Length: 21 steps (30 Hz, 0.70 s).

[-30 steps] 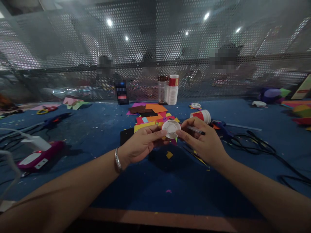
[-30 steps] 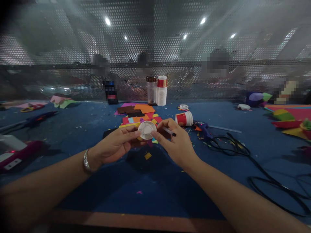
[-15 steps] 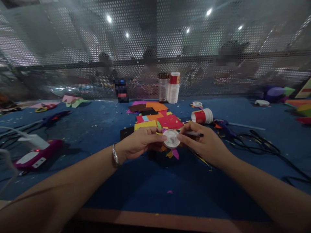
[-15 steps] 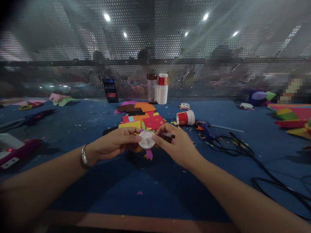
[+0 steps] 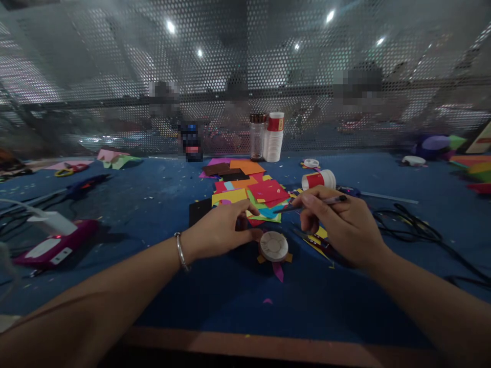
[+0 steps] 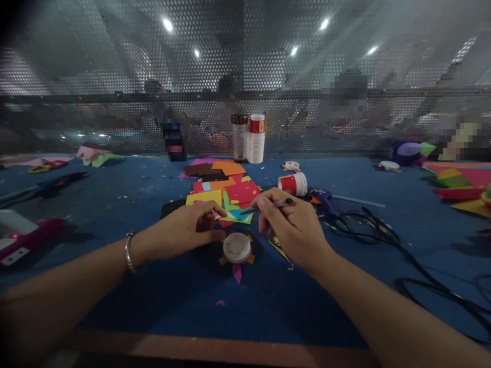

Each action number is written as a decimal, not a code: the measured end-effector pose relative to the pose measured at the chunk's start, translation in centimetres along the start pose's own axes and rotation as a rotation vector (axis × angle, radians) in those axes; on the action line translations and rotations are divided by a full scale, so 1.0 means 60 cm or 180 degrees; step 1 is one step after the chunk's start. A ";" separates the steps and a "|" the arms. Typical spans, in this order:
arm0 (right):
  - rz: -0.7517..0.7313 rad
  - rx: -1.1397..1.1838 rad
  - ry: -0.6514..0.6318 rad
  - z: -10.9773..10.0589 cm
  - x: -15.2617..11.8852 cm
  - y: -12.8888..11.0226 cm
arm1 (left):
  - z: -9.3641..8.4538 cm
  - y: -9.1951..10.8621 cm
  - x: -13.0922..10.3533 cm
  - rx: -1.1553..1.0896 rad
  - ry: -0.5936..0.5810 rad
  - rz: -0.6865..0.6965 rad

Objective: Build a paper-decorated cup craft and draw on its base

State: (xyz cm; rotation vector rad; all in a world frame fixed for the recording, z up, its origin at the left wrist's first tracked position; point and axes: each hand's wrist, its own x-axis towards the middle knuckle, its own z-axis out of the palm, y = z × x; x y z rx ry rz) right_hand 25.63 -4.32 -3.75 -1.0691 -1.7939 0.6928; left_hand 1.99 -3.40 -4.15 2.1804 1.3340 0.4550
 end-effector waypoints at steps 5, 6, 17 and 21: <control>0.0089 0.0203 -0.0091 -0.001 -0.005 -0.005 | 0.014 -0.009 0.009 -0.0724 -0.0072 0.0460; 0.0098 0.0244 -0.0120 -0.001 -0.006 -0.005 | 0.018 -0.009 0.010 -0.0863 -0.0125 0.0518; 0.0107 0.0155 -0.0457 0.006 -0.009 0.000 | 0.043 -0.009 0.014 -0.1394 -0.0285 0.0734; 0.0077 0.0015 -0.0447 0.008 -0.007 0.002 | 0.043 -0.008 0.016 -0.1474 -0.0349 0.0666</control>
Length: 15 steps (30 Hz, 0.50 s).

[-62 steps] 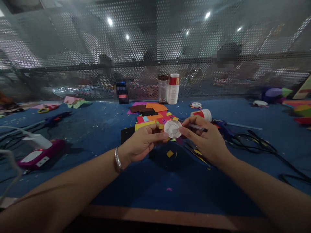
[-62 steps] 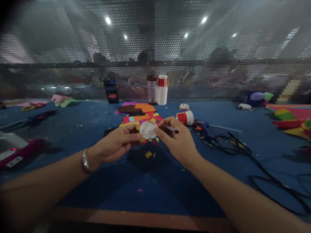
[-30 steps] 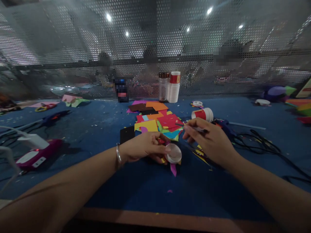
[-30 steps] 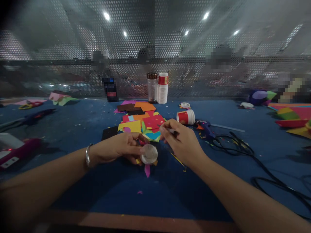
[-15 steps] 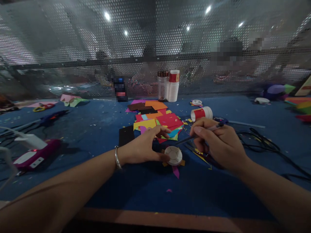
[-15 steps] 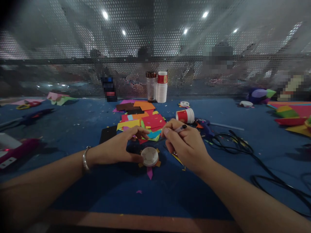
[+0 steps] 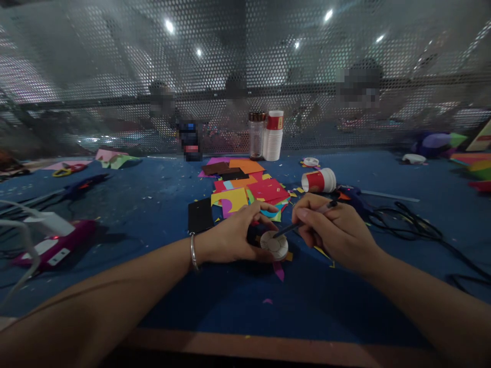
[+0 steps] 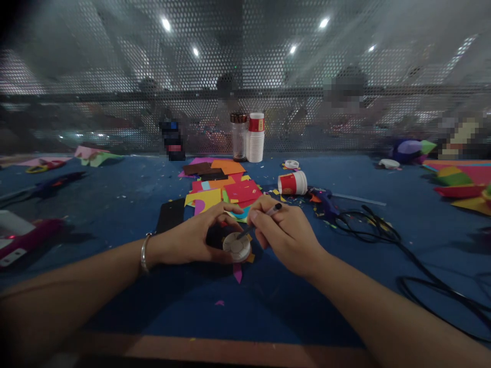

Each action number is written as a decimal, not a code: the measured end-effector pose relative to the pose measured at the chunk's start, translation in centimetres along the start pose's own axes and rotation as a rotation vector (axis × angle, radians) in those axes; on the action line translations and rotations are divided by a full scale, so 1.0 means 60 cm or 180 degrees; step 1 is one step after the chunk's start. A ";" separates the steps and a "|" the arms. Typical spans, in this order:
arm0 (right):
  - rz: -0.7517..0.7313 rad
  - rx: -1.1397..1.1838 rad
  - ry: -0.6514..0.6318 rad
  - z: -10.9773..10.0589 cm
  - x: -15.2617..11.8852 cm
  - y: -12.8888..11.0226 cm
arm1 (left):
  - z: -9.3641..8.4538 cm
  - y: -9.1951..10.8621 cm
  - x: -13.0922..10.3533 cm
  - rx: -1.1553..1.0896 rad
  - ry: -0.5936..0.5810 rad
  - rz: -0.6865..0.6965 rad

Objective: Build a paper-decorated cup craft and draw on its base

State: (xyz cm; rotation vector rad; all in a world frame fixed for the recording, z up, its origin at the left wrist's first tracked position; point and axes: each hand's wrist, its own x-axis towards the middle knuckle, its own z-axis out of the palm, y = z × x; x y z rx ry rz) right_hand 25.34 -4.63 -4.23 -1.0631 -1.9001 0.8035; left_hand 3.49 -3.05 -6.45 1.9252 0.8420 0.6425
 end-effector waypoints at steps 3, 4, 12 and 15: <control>0.0028 -0.0053 -0.0051 0.001 0.000 0.002 | -0.001 0.001 0.001 0.0019 -0.0004 0.0001; 0.0044 -0.0051 -0.0061 0.001 0.000 0.002 | -0.002 0.002 0.001 0.0040 -0.0009 0.0002; -0.0041 -0.0188 -0.0045 0.000 -0.003 0.010 | -0.002 -0.004 -0.001 0.0042 -0.0016 0.0025; -0.0133 -0.0346 -0.0075 0.000 -0.002 0.008 | -0.001 -0.003 -0.001 -0.0014 -0.0034 0.0015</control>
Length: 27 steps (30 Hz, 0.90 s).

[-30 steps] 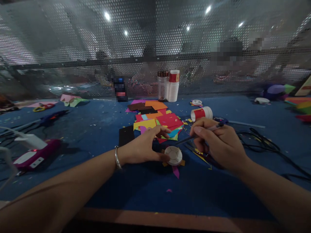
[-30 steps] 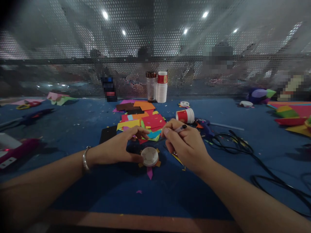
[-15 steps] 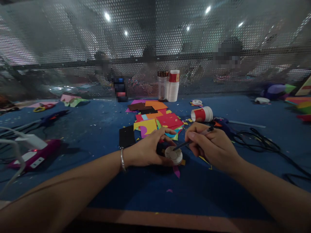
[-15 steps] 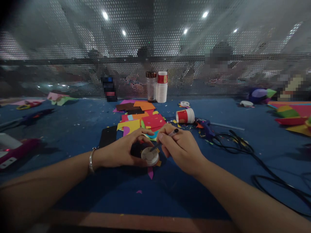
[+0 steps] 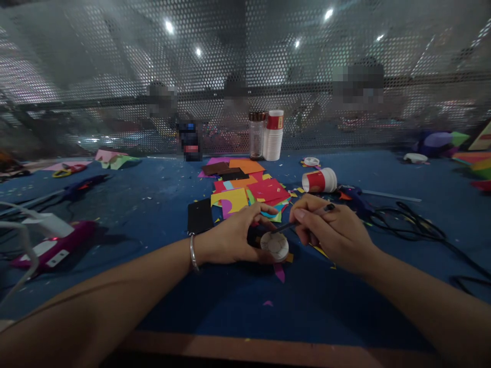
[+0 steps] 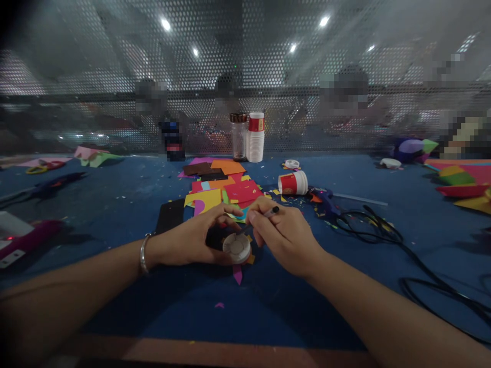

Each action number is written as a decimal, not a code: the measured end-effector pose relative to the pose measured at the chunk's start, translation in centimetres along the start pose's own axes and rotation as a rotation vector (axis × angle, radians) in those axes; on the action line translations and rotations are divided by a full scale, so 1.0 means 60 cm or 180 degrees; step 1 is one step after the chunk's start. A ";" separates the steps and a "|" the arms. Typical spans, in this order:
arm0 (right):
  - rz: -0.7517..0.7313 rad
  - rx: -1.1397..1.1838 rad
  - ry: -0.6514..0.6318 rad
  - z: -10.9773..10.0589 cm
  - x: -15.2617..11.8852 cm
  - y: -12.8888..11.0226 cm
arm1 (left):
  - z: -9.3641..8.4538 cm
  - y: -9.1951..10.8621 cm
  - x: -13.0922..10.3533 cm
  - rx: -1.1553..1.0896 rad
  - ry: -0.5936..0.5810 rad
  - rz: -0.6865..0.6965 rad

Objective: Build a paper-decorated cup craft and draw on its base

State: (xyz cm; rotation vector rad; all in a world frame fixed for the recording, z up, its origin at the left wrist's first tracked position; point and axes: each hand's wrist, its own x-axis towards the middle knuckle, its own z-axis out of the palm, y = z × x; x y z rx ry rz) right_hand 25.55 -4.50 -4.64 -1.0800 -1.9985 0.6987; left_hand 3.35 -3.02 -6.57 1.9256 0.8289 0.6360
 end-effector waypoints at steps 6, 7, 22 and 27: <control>-0.0055 0.0130 -0.0015 0.001 0.002 -0.006 | 0.000 0.005 0.001 -0.0149 -0.0058 -0.0144; -0.0020 0.0189 -0.0029 0.001 0.001 -0.007 | 0.000 0.005 0.001 -0.0148 -0.0052 -0.0136; -0.0174 -0.0027 0.0007 -0.001 -0.001 -0.004 | 0.001 0.002 0.003 -0.0212 -0.0086 -0.0190; -0.0212 -0.0039 -0.0018 -0.001 -0.004 -0.007 | 0.001 -0.001 0.002 -0.0221 -0.0067 -0.0114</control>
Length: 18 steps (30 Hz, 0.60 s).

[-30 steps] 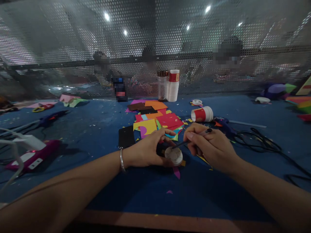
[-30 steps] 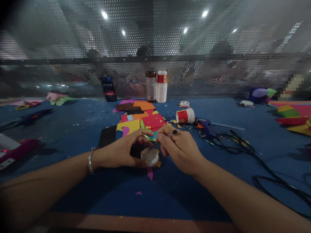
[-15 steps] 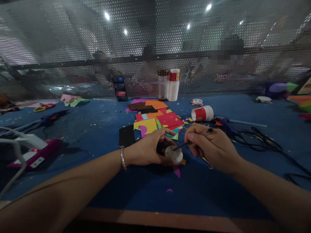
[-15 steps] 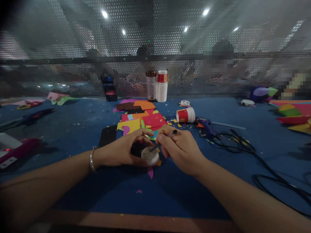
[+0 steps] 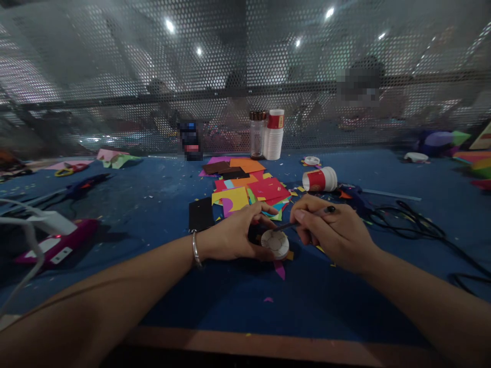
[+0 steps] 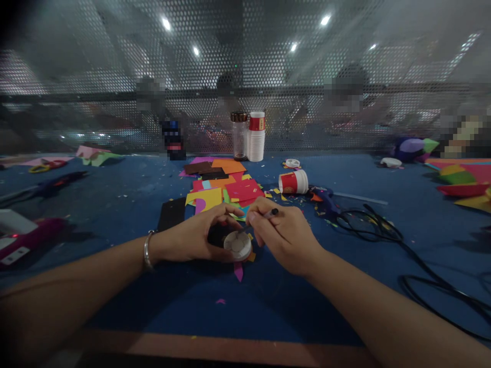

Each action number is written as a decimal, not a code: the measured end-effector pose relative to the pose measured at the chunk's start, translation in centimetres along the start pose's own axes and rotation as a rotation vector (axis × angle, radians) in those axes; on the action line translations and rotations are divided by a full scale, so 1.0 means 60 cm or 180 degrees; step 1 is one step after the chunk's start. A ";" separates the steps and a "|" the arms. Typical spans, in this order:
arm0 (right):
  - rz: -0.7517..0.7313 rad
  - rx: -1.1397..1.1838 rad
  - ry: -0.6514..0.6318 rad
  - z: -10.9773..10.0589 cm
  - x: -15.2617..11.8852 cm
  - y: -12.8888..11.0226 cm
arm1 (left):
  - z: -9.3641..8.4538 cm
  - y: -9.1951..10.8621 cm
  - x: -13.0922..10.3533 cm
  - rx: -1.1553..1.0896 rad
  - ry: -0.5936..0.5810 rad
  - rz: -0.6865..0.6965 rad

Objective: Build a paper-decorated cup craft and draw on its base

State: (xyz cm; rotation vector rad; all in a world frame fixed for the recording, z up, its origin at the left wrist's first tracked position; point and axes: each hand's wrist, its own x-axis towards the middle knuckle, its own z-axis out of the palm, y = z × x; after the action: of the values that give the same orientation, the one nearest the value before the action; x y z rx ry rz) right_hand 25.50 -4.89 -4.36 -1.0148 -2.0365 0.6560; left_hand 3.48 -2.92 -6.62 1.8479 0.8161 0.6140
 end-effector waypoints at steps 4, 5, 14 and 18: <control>0.0135 0.0165 -0.0002 0.001 0.001 0.000 | 0.000 -0.002 0.000 0.0033 0.0036 0.0058; 0.0177 0.0208 0.0001 0.001 0.002 0.000 | 0.000 -0.002 -0.001 0.0046 0.0046 0.0060; 0.0289 0.0414 0.0011 0.000 0.002 0.000 | 0.002 0.000 -0.002 0.0082 0.0076 0.0078; 0.0371 0.0413 0.0049 0.002 0.004 -0.002 | 0.002 0.001 -0.002 0.0112 0.0099 0.0070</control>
State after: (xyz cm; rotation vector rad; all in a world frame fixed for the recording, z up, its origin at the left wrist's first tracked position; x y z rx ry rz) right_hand 25.28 -4.78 -4.24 -1.0643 -1.9057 0.8280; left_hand 3.48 -3.11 -6.62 1.8855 0.8329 0.6474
